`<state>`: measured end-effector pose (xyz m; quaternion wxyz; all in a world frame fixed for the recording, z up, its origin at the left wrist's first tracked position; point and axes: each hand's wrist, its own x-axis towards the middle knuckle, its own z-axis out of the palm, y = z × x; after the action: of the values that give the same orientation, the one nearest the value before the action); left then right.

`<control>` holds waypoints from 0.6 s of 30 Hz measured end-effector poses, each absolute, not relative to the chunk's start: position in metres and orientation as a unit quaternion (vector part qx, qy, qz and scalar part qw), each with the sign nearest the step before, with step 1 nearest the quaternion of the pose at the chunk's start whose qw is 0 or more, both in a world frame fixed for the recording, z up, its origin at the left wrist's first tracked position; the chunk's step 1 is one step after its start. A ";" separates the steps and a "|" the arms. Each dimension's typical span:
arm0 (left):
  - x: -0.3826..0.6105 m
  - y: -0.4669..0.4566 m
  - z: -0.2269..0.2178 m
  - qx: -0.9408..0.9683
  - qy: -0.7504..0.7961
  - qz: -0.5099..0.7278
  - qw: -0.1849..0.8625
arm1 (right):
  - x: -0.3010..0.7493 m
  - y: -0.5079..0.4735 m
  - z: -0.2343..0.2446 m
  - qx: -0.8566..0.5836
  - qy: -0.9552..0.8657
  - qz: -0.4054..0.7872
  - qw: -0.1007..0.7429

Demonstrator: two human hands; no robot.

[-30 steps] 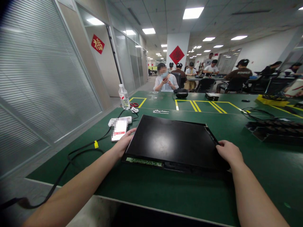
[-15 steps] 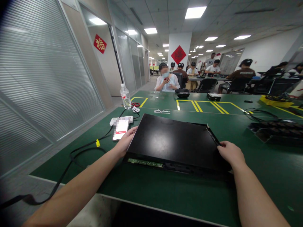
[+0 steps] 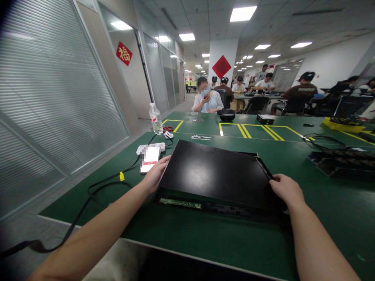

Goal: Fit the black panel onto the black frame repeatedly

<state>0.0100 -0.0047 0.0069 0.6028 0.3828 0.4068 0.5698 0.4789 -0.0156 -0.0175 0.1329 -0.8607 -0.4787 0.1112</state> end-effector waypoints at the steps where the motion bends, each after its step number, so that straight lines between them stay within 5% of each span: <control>1: 0.010 -0.005 0.008 0.379 0.398 0.574 0.607 | 0.480 -0.015 -0.018 -0.861 -0.477 0.113 0.136; 18: 0.010 -0.016 0.013 0.444 0.309 0.551 0.636 | 0.497 -0.005 -0.036 -0.837 -0.474 0.125 0.242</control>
<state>0.0103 -0.0162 0.0133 0.6360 0.4438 0.3088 0.5506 0.4970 -0.0052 -0.0358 0.2419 -0.8371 -0.4745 0.1249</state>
